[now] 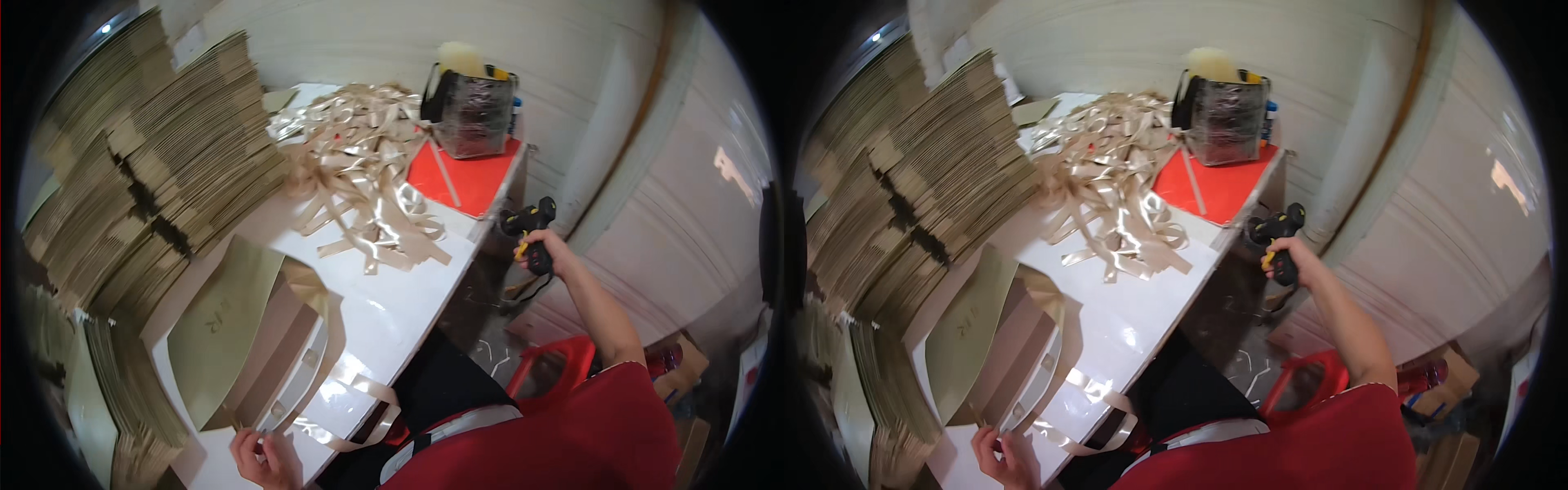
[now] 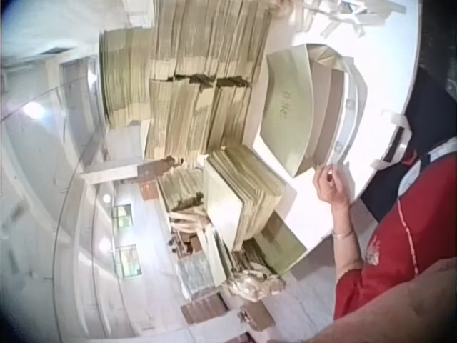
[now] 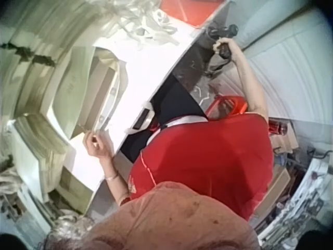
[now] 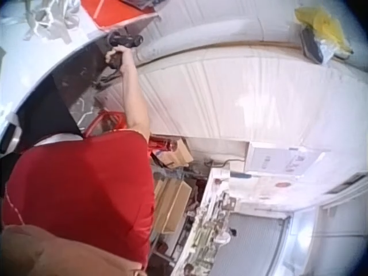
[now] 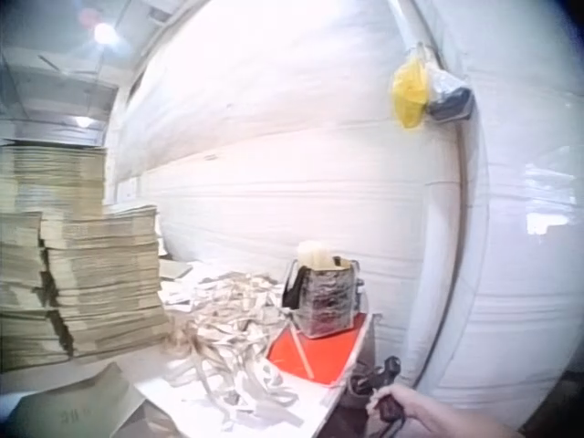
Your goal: Assembling and gluing ribbons onto gold paper gift bags.
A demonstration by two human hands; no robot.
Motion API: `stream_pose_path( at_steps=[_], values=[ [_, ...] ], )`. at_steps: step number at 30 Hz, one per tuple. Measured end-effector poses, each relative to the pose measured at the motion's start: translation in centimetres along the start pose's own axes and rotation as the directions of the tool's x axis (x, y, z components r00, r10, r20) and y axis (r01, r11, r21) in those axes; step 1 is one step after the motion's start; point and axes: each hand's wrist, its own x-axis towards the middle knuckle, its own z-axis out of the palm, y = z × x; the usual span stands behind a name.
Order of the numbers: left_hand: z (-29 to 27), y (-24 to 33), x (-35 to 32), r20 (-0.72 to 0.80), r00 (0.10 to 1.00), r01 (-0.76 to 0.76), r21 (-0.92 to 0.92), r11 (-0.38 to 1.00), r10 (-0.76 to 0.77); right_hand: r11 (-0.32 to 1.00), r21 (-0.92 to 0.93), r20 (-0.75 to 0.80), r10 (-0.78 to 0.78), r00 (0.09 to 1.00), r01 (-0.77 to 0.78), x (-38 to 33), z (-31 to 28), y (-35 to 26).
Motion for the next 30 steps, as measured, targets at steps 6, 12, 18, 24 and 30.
stream_pose_path(
  at_steps=[6, 12, 18, 24, 30],
  values=[
    [2.2, -2.0, -0.3, -0.151, 0.605, 0.749, -0.224, 0.623, -0.782, -0.49, -0.861, 0.167, -0.529, 0.832, -0.138, 0.9, 1.9, -1.6],
    [0.9, -4.4, 3.6, -0.058, 0.772, 0.633, -0.035, 0.774, -0.633, 0.399, -0.287, 0.876, -0.259, 0.407, 0.871, 0.4, 24.3, 5.0],
    [-1.5, -7.0, 4.1, 0.171, 0.334, 0.834, -0.512, 0.206, -0.927, 0.857, -0.329, 0.449, -0.228, 0.864, 0.397, 1.3, 33.6, 9.5],
    [-1.2, -7.1, 4.1, 0.159, 0.422, 0.71, -0.67, 0.216, -0.892, 0.961, -0.153, 0.867, 0.02, 0.497, 0.228, -1.4, 32.3, 7.5],
    [-0.9, -7.6, 3.9, 0.142, 0.323, 0.774, -0.609, 0.175, -0.936, 0.859, -0.401, 0.816, 0.176, 0.551, 0.319, -2.0, 36.6, 8.3]
  ],
)
